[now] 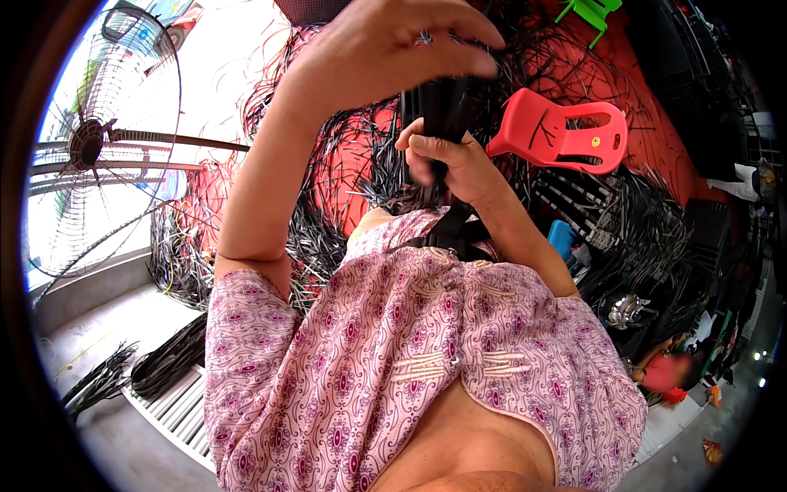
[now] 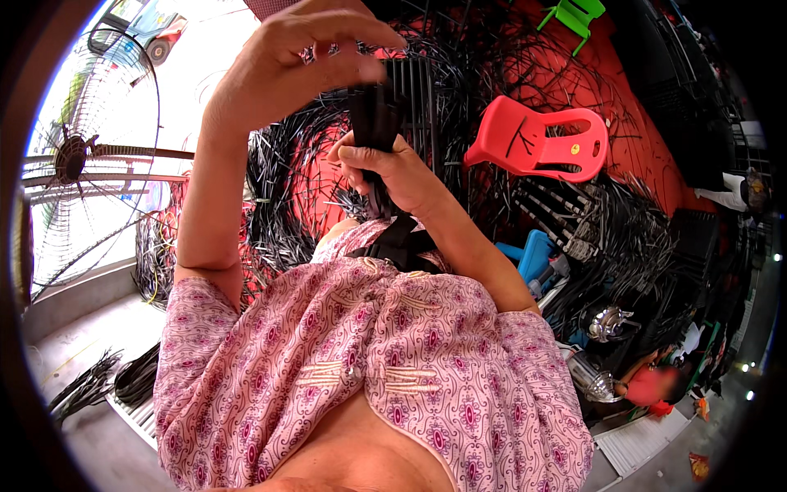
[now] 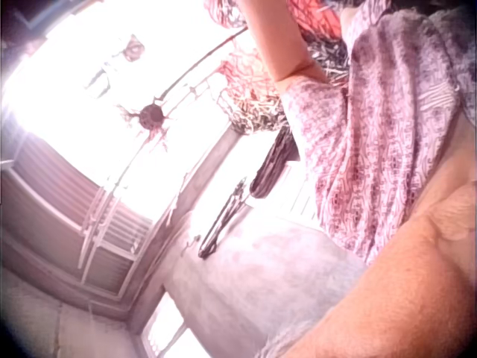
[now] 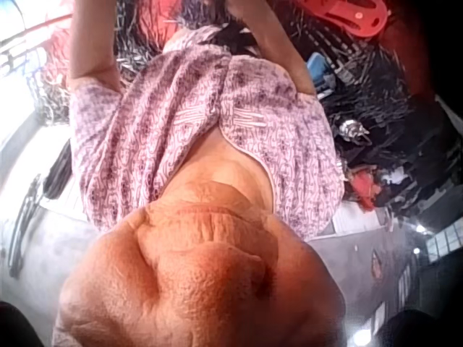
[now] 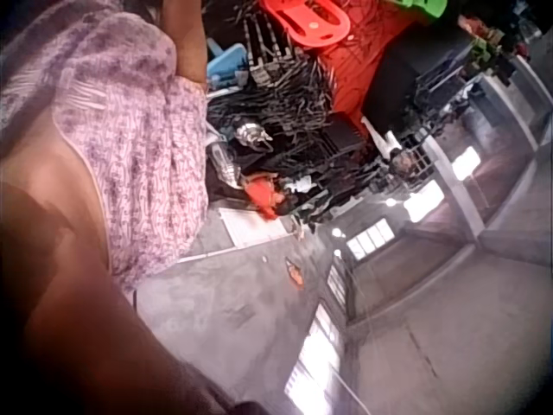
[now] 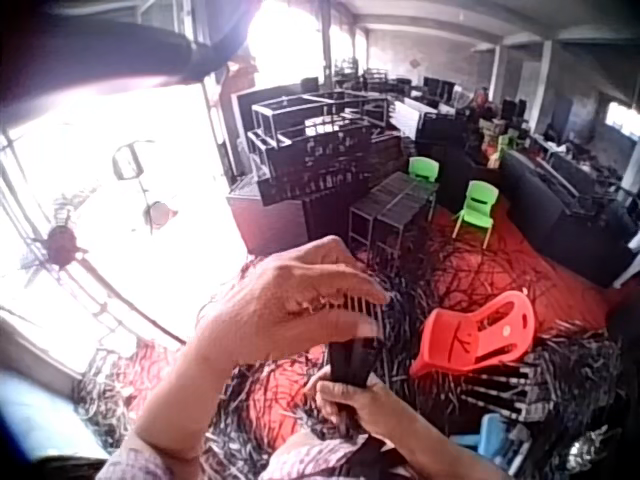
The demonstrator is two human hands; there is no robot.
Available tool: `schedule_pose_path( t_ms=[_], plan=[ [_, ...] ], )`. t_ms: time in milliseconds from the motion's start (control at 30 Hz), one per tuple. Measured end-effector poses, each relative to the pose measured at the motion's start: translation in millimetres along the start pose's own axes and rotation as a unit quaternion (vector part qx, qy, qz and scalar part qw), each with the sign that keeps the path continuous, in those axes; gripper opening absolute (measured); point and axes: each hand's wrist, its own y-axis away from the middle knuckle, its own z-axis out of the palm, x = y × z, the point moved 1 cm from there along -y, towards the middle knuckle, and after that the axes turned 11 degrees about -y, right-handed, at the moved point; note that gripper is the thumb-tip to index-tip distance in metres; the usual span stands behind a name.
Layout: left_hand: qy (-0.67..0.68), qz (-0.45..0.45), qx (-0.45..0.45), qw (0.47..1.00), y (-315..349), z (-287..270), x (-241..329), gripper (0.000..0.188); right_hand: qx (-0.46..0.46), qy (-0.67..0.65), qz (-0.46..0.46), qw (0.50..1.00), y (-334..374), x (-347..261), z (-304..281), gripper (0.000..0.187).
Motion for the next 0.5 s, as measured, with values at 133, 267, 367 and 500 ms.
schedule_pose_path(
  t_ms=[133, 267, 367, 500],
  plan=[
    [-0.027, 0.048, -0.019, 0.998, 0.4, 13.5, -3.3, 0.014, -0.006, 0.006, 0.001, 1.000, -2.8, 1.5, 2.3, 0.023],
    [-0.034, 0.029, -0.041, 0.998, -1.8, 20.4, -9.4, 0.018, 0.008, 0.005, 0.002, 1.000, -0.6, 2.8, 0.9, 0.023],
    [-0.021, 0.008, 0.014, 1.000, -4.7, 29.5, -15.2, 0.021, 0.012, 0.008, -0.005, 1.000, 0.1, 0.9, -0.8, 0.023],
    [-0.043, -0.041, -0.052, 0.997, -10.5, 16.7, -12.3, 0.029, 0.005, 0.064, -0.021, 0.998, 0.6, -0.7, 1.1, 0.020]
  ],
)
